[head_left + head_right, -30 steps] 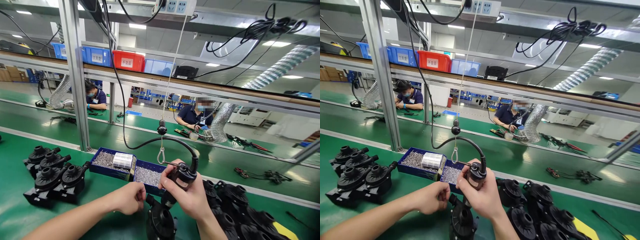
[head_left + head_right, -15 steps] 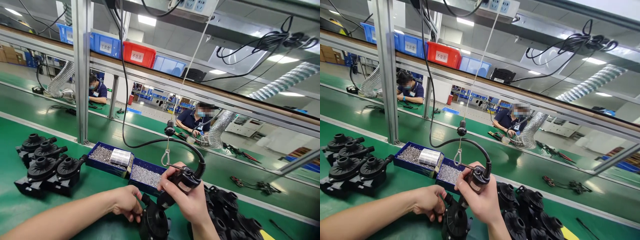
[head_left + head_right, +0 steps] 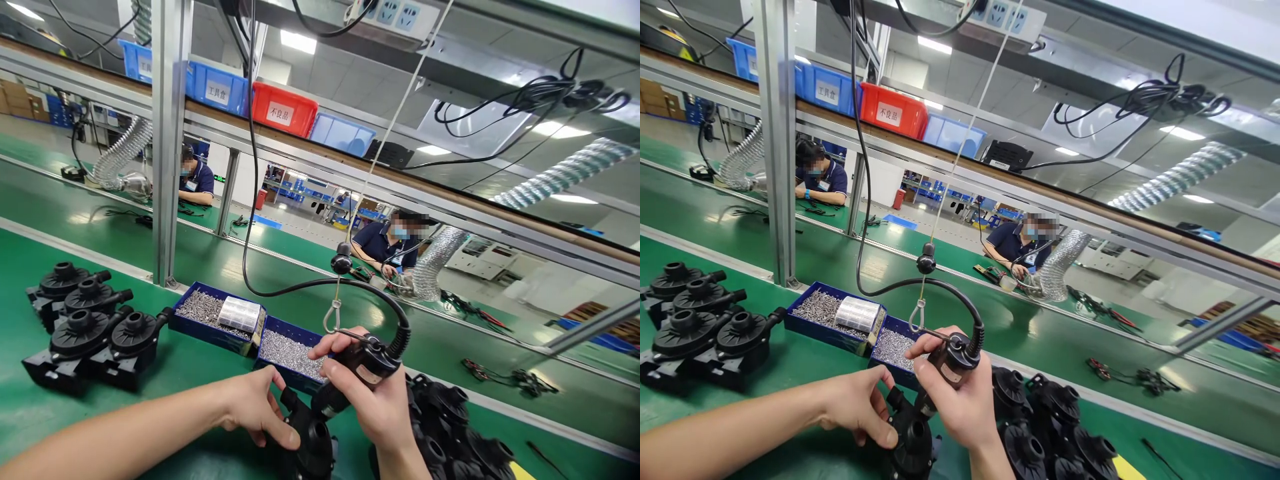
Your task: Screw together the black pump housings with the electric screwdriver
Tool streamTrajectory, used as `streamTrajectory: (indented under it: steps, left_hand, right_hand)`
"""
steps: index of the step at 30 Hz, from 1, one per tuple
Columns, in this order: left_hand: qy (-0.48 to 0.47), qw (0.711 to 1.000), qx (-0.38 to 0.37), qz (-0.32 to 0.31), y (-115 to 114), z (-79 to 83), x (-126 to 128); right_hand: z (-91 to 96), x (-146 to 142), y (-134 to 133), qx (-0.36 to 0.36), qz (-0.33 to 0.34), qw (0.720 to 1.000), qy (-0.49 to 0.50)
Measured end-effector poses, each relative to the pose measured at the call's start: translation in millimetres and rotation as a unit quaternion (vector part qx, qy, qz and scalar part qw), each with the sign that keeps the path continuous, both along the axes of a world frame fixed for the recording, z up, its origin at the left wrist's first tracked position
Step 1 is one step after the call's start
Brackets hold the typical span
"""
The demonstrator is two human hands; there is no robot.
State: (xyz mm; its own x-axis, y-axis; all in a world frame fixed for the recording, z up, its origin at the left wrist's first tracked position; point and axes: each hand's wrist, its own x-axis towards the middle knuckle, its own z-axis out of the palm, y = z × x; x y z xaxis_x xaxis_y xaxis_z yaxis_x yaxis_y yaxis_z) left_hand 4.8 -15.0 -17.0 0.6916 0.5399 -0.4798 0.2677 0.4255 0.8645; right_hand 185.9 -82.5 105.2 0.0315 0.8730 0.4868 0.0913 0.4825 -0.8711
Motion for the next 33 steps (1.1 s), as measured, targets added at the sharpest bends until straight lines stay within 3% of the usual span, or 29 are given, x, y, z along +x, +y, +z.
streamTrajectory:
  steps: [7, 12, 17, 27, 33]
  left_hand:
    - [-0.007, 0.998, 0.057, 0.017, -18, -3.0, 6]
    - [-0.015, 0.997, 0.078, 0.006, -28, 5.3, 7]
    - [-0.056, 0.994, 0.094, 0.016, -40, -3.3, 15]
    - [-0.096, 0.988, 0.124, 0.003, -47, -0.5, 12]
    - [-0.117, 0.985, 0.129, -0.001, -46, -17.9, 17]
  right_hand:
    - [-15.6, 4, 6, -0.044, 0.084, 0.992, 0.088]
    - [-7.1, 8, 0, -0.031, 0.057, 0.993, 0.094]
    - [4.8, 1, -18, 0.033, 0.068, 0.988, 0.135]
    - [1.0, -18, -18, -0.042, 0.104, 0.98, 0.162]
    - [-1.9, -21, -18, -0.05, 0.103, 0.98, 0.16]
